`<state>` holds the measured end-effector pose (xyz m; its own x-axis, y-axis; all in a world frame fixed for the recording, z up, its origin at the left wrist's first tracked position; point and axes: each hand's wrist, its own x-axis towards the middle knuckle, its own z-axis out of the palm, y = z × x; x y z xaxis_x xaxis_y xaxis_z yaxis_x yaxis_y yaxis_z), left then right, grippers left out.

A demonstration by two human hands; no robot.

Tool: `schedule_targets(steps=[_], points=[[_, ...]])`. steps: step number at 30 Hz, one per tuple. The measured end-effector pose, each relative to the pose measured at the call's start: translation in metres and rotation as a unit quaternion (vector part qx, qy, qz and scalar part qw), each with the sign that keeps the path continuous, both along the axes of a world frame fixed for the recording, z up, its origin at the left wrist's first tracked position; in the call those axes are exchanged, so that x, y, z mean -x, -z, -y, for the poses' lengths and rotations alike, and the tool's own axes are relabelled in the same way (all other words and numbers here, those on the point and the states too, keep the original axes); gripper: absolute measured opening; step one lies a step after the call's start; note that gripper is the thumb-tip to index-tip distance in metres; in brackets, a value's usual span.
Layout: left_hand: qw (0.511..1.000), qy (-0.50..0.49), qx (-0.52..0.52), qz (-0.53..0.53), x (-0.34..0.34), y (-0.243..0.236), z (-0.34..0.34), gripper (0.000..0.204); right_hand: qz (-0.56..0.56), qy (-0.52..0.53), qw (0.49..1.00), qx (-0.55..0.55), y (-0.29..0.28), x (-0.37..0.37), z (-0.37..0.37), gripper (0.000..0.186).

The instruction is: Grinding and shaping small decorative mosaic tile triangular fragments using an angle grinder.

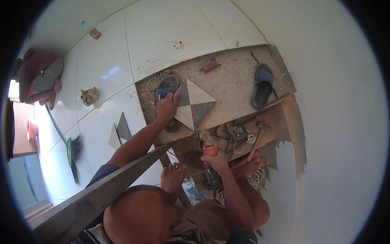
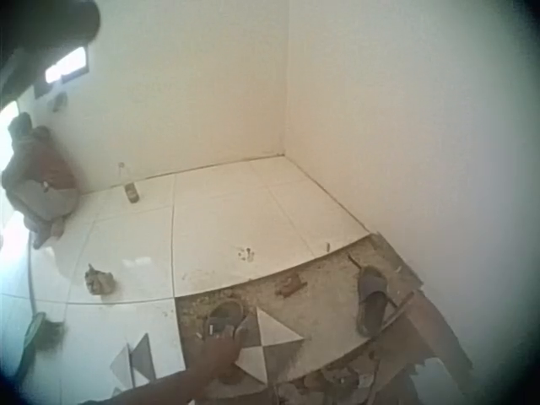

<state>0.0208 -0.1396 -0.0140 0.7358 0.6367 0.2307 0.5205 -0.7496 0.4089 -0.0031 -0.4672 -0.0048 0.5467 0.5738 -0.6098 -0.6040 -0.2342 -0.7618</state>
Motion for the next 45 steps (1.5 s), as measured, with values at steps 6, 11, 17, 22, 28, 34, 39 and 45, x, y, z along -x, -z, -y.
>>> schedule_targets(steps=[6,11,17,22,28,34,39,45], points=[[1.0,0.009,-0.007,0.011,0.0,-0.001,0.0,0.046,-0.019,0.0,1.0,-0.015,0.005,-0.002,0.001,0.034],[1.0,0.015,0.001,0.012,0.001,-0.001,-0.001,0.046,-0.008,-0.005,1.0,-0.003,0.006,-0.003,-0.001,0.032],[1.0,0.014,-0.003,0.008,0.001,0.0,-0.002,0.046,0.006,0.001,1.0,0.008,0.012,-0.005,-0.002,0.032],[1.0,0.019,0.001,0.004,0.0,-0.001,0.001,0.046,0.009,-0.004,1.0,0.01,0.019,-0.007,0.002,0.034],[1.0,0.015,-0.002,0.0,-0.001,0.0,-0.001,0.046,0.052,-0.018,0.997,0.046,0.015,-0.009,-0.002,0.034],[1.0,0.013,-0.006,0.005,-0.001,0.001,0.0,0.045,0.035,-0.01,0.999,0.029,0.01,-0.012,-0.005,0.035],[1.0,0.016,-0.013,0.019,0.0,0.002,0.0,0.043,0.028,-0.008,0.999,0.02,0.008,-0.013,-0.008,0.037],[0.998,0.025,-0.016,0.047,0.001,0.005,-0.002,0.038,0.024,-0.015,0.999,0.027,0.0,-0.017,-0.013,0.03]])
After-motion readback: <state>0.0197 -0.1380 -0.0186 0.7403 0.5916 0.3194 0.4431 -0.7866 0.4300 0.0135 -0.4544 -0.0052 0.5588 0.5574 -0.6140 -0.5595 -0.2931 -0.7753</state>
